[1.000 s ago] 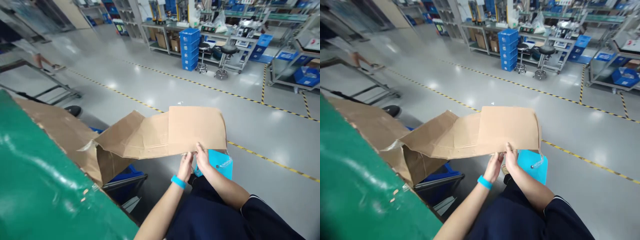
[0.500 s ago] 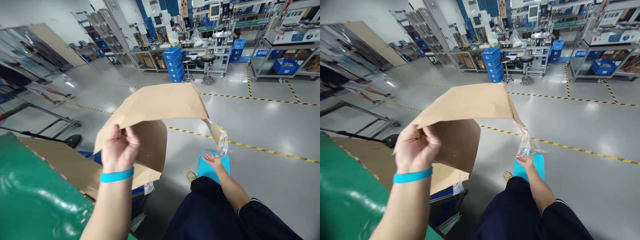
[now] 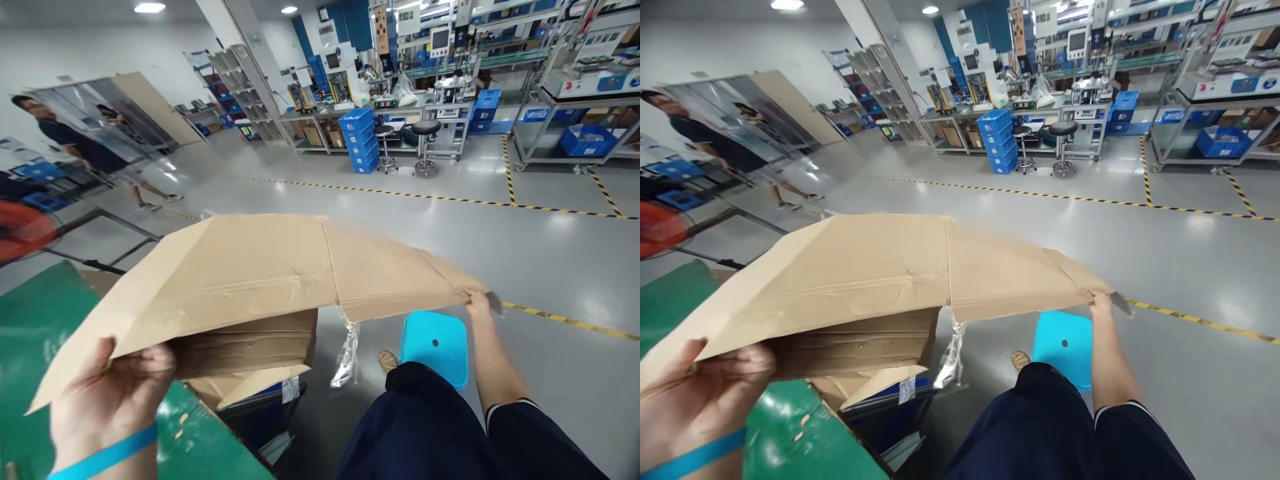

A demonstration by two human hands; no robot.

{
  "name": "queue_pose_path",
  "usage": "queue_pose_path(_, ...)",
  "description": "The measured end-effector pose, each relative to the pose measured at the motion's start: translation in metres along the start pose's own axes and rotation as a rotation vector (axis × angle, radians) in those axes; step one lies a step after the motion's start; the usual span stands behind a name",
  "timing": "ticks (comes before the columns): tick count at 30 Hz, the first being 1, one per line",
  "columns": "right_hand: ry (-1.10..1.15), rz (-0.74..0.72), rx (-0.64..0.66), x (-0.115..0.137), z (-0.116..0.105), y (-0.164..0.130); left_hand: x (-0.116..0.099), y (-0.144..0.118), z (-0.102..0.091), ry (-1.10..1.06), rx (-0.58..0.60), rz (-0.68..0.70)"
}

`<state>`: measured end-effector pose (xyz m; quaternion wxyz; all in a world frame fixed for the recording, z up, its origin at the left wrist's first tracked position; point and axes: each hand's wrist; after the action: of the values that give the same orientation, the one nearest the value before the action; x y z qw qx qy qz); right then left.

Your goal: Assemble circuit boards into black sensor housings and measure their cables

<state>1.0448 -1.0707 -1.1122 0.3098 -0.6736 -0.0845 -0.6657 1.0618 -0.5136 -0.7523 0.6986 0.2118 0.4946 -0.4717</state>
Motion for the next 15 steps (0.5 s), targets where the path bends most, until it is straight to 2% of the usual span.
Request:
queue_pose_path(2,-0.189,-0.167,0.037,0.010,0.002,-0.007,0.008,0.008,-0.006,-0.017,-0.071,-0.011)
queue_pose_path(4,-0.369,-0.342,0.141,0.022,0.002,-0.020,0.019,0.019,-0.009,-0.050,-0.106,-0.038)
queue_pose_path(8,-0.664,-0.648,0.541,0.044,-0.005,-0.061,0.044,0.045,-0.014,-0.111,-0.119,-0.087)
queue_pose_path(10,-0.758,-0.742,0.705,0.048,-0.013,-0.082,0.053,0.058,-0.016,-0.243,-0.220,-0.155)
queue_pose_path(13,-0.975,-0.877,0.801,0.043,-0.034,-0.108,0.058,0.074,-0.021,-0.441,-0.348,-0.223)
queue_pose_path(15,-1.225,-0.966,0.842,0.034,-0.054,-0.122,0.058,0.080,-0.024,-0.468,-0.366,-0.252)
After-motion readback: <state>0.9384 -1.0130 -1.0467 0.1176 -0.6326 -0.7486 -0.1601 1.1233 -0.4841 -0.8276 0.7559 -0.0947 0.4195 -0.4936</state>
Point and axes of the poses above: each hand's wrist, its own y-axis towards the middle knuckle, its own z-axis out of the palm, x = y × z, and after that the axes turned 6 degrees about -x, right-handed
